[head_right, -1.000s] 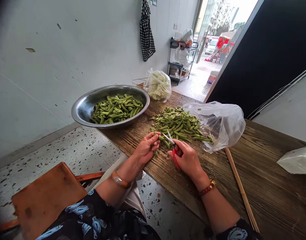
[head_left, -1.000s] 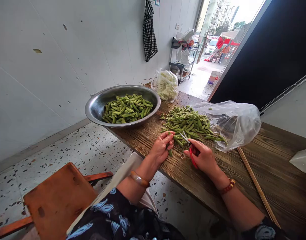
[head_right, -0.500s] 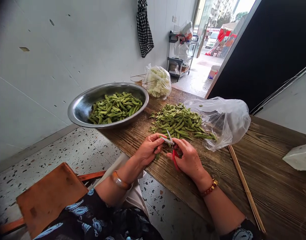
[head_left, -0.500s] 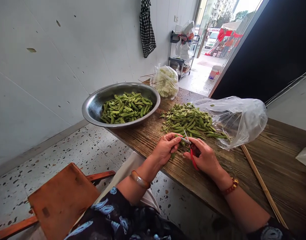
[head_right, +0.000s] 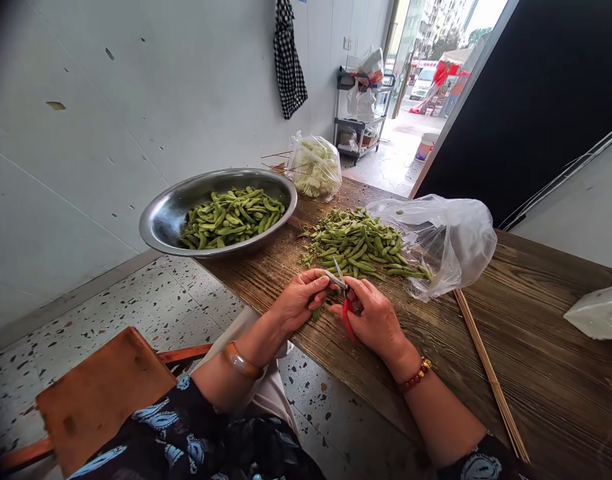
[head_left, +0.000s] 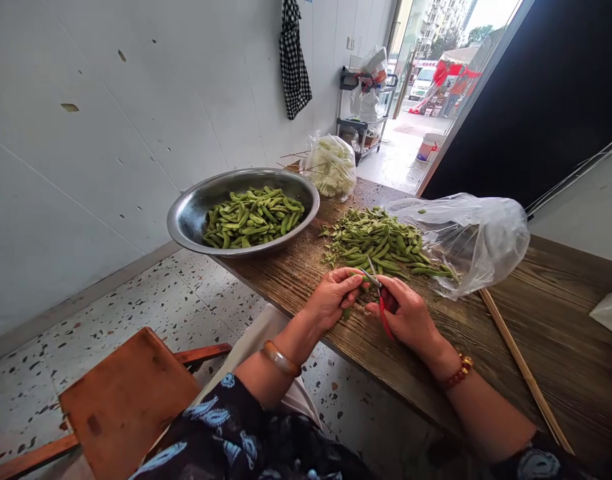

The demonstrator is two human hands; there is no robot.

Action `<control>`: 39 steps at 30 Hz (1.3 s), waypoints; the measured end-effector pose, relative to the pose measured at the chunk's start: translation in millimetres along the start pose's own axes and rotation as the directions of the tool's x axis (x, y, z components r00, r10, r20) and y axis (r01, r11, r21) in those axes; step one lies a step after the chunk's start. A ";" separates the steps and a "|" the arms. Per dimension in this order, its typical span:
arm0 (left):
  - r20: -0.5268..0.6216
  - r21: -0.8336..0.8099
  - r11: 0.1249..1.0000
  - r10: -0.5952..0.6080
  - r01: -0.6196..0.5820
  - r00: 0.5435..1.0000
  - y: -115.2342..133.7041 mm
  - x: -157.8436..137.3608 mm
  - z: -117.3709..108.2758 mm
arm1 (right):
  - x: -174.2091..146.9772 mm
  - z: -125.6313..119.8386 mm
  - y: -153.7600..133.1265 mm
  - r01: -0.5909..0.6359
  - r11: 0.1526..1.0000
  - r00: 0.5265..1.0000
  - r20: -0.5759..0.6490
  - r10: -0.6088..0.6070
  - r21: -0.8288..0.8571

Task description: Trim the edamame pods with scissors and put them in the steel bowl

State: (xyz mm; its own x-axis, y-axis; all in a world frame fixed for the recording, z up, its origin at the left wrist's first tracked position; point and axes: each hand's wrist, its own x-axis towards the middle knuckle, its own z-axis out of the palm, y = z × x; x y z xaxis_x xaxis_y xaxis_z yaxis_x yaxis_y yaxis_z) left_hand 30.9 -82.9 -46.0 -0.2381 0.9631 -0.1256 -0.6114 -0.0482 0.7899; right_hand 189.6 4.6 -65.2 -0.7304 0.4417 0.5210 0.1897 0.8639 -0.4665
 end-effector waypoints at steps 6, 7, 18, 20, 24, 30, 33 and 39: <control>-0.023 0.049 0.999 0.009 -0.008 1.000 -2.2 -1.0 3.1 | -3.3 2.1 1.1 -0.018 0.999 0.998 -0.055 0.016 -0.037; -0.032 0.068 0.998 0.014 -0.011 0.999 -2.8 -1.1 4.8 | -4.3 3.2 2.1 -0.017 0.999 0.997 -0.076 0.014 -0.041; 0.155 0.748 0.557 0.382 -0.361 0.911 66.9 -18.4 41.3 | -7.1 7.2 7.7 -0.310 0.951 0.940 -0.150 0.306 -0.001; 0.255 0.866 0.266 0.492 -0.423 0.832 97.0 -25.1 42.6 | -6.9 7.7 7.4 -0.324 0.946 0.935 -0.146 0.322 0.008; 0.351 0.936 -0.241 0.651 -0.255 0.673 161.7 -21.8 15.2 | -5.6 7.8 5.4 -0.331 0.944 0.932 -0.148 0.330 0.020; 0.170 0.933 -0.358 0.534 0.040 0.828 207.6 9.8 -85.8 | -4.0 7.6 3.6 -0.284 0.958 0.940 -0.188 0.284 0.024; 0.095 0.874 -0.475 0.378 0.105 0.921 200.3 10.9 -117.0 | -5.8 10.0 7.2 -0.286 0.958 0.942 -0.183 0.282 0.005; -0.068 0.752 -0.611 0.302 0.248 0.951 197.7 -0.8 -118.0 | -5.6 9.4 11.8 -0.334 0.942 0.930 -0.156 0.333 0.021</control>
State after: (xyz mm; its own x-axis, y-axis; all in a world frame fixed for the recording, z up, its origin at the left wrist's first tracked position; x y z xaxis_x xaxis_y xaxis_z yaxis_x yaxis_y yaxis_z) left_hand -178.9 -124.4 39.4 -0.4626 0.8831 0.0784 0.8818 0.4674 -0.0623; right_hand 189.8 10.0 -80.4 -0.5135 0.7360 0.4412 0.4087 0.6619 -0.6284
